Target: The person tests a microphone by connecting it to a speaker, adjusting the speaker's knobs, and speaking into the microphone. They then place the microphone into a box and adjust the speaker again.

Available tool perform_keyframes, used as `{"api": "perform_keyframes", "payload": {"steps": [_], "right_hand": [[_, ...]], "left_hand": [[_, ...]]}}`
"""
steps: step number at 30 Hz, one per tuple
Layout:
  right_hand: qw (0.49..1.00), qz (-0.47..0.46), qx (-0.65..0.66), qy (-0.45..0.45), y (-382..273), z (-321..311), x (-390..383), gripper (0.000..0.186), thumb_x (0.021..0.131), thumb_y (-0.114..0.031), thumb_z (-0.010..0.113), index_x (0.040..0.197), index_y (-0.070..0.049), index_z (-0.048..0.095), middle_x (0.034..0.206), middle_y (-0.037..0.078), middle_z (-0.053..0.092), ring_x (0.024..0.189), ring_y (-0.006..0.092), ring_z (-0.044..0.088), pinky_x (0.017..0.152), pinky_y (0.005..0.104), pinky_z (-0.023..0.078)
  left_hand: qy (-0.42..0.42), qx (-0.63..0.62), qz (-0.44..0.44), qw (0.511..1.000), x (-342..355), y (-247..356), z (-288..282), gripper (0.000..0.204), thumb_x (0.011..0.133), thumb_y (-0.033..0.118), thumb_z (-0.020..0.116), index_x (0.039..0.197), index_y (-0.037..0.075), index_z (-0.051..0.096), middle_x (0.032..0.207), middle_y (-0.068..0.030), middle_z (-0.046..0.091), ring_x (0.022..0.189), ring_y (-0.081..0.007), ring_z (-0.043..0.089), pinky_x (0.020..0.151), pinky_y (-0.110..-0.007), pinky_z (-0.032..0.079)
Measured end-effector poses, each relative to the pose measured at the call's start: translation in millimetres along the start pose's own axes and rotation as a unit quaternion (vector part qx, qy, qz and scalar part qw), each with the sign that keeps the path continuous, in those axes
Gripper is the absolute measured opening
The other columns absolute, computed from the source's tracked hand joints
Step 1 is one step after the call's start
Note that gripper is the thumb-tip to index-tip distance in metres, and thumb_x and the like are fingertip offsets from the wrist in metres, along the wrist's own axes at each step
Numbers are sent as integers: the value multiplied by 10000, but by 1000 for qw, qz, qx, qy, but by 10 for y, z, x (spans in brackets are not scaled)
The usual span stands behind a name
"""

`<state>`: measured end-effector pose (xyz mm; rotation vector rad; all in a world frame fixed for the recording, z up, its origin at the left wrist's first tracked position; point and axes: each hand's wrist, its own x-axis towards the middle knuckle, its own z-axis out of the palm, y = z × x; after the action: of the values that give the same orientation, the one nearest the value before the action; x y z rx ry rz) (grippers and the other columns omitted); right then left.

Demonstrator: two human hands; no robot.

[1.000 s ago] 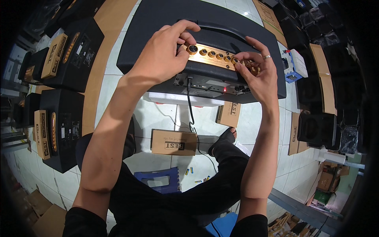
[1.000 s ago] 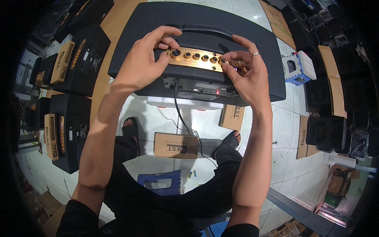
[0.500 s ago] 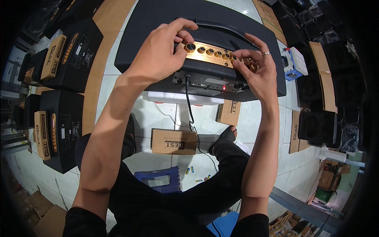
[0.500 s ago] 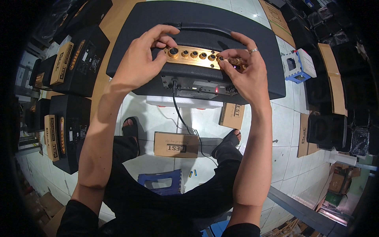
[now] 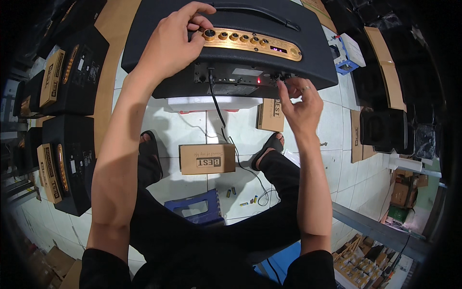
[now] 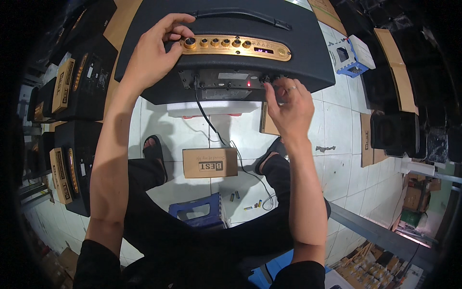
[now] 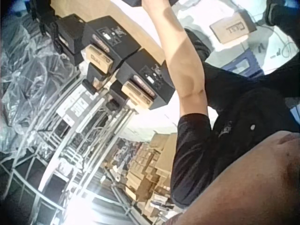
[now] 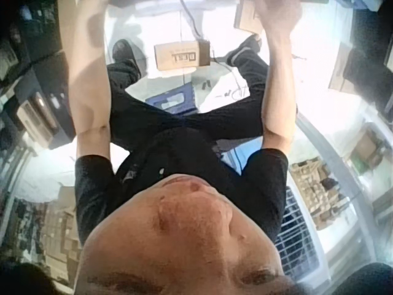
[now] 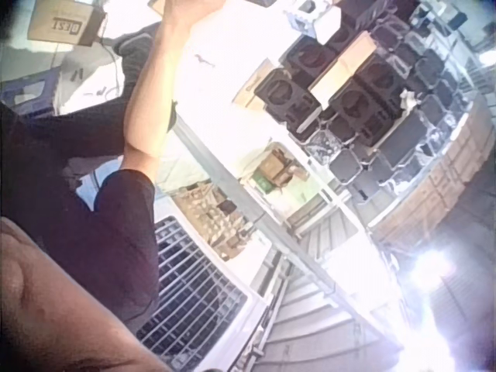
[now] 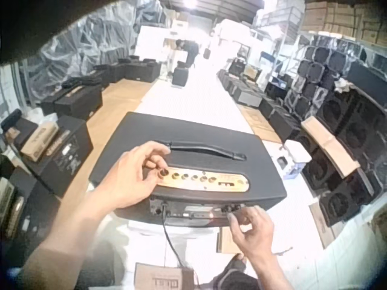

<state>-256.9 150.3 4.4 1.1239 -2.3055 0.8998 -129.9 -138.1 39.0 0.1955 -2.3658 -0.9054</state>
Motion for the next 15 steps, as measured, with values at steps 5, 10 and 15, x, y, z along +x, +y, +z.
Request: {"api": "perform_keyframes", "payload": {"steps": [5, 10, 15], "right_hand": [[997, -22, -65, 44, -73, 203, 5, 151, 878, -173, 783, 829, -78, 676, 737, 33, 633, 699, 232, 600, 671, 368, 447], [996, -55, -68, 29, -95, 185, 38, 138, 875, -171, 776, 834, -94, 668, 731, 16, 626, 729, 229, 589, 692, 375, 416], [994, -31, -103, 19, -179, 102, 37, 165, 863, -208, 792, 838, -97, 673, 724, 12, 629, 727, 223, 588, 705, 376, 413]], "left_hand": [[1, 15, -2, 1000, 17, 1, 2, 478, 869, 22, 581, 1335, 113, 635, 1070, -67, 740, 1034, -178, 675, 1014, -324, 518], [-1, 8, 1, 1000, 20, -10, 5, 474, 869, 22, 589, 1332, 110, 639, 1075, -65, 740, 1031, -174, 677, 1011, -322, 525], [3, 8, 3, 1000, 9, -28, 6, 458, 876, 30, 590, 1324, 109, 647, 1079, -70, 743, 1051, -179, 690, 1018, -325, 528]]}}
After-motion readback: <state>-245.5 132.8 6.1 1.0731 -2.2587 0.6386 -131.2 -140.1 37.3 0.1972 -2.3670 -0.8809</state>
